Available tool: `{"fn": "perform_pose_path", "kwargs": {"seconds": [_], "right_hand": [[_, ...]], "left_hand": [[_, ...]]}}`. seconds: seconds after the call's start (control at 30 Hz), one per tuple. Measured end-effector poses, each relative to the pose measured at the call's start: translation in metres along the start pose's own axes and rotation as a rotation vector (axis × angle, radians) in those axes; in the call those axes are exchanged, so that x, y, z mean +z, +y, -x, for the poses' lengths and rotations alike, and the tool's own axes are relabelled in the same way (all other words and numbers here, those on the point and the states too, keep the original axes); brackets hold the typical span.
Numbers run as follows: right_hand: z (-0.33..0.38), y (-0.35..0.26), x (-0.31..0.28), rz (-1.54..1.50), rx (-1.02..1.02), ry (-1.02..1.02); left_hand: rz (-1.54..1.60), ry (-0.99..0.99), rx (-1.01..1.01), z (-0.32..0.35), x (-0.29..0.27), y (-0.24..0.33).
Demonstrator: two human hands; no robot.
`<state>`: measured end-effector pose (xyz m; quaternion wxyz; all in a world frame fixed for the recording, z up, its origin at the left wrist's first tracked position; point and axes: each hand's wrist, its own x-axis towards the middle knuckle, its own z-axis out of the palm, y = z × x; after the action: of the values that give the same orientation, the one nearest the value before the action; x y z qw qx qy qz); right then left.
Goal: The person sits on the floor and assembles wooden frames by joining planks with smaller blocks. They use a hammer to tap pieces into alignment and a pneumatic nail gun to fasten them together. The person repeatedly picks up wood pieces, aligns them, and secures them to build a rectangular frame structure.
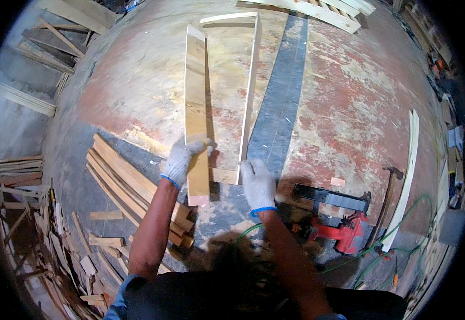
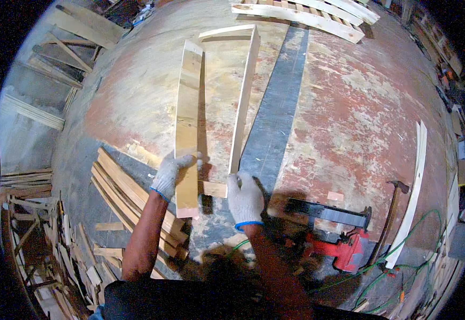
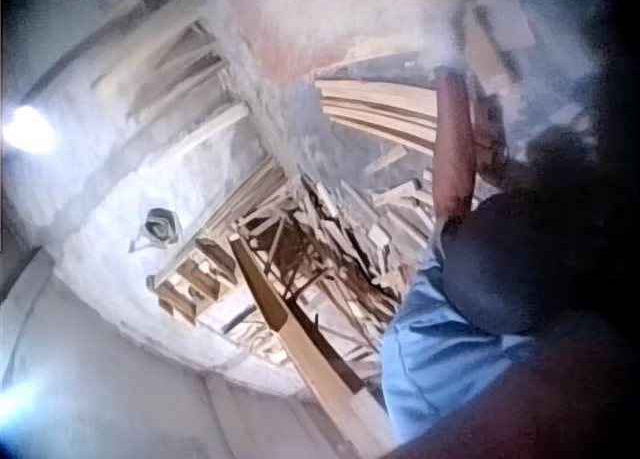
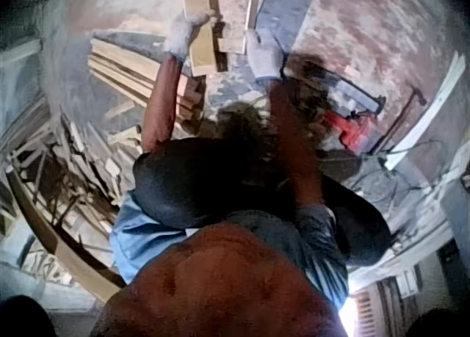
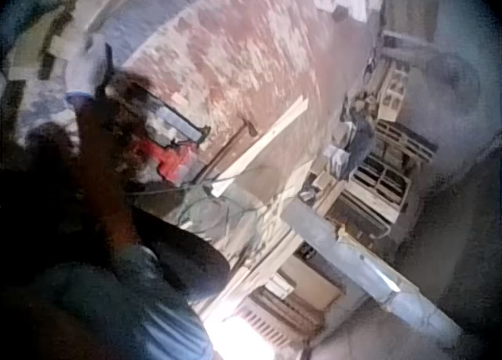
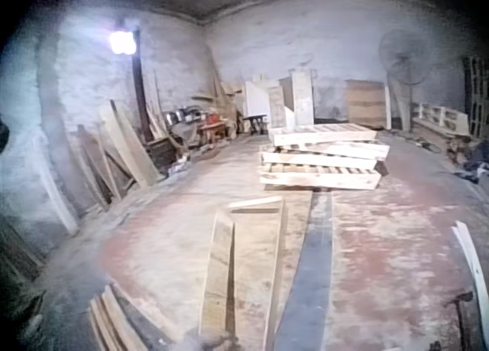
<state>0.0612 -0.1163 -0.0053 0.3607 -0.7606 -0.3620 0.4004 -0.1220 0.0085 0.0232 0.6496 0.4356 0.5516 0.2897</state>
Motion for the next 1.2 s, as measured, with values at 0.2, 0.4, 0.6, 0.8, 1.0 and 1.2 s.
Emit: {"fn": "perform_pose_path", "kwargs": {"seconds": [0.2,0.4,0.6,0.8,1.0,1.2], "right_hand": [[-0.025,0.001,0.032,0.307,-0.031,0.083],[-0.061,0.01,0.031,0.476,0.042,-0.148],[-0.098,0.031,-0.018,0.504,0.049,-0.185],[-0.093,0.039,-0.073,0.006,-0.006,-0.09],[-0.09,0.06,-0.09,-0.003,-0.108,-0.128],[-0.067,0.045,-0.062,0.015,-0.167,-0.136]], "left_hand": [[0.028,-0.046,0.019,-0.013,-0.068,-0.012],[-0.055,-0.028,0.085,-0.009,-0.105,-0.019],[0.195,-0.018,0.094,-0.017,-0.131,-0.029],[0.012,0.055,0.084,-0.04,-0.116,-0.032],[-0.201,0.168,0.059,-0.044,-0.087,-0.025],[-0.226,0.204,-0.018,-0.059,-0.067,-0.049]]}}
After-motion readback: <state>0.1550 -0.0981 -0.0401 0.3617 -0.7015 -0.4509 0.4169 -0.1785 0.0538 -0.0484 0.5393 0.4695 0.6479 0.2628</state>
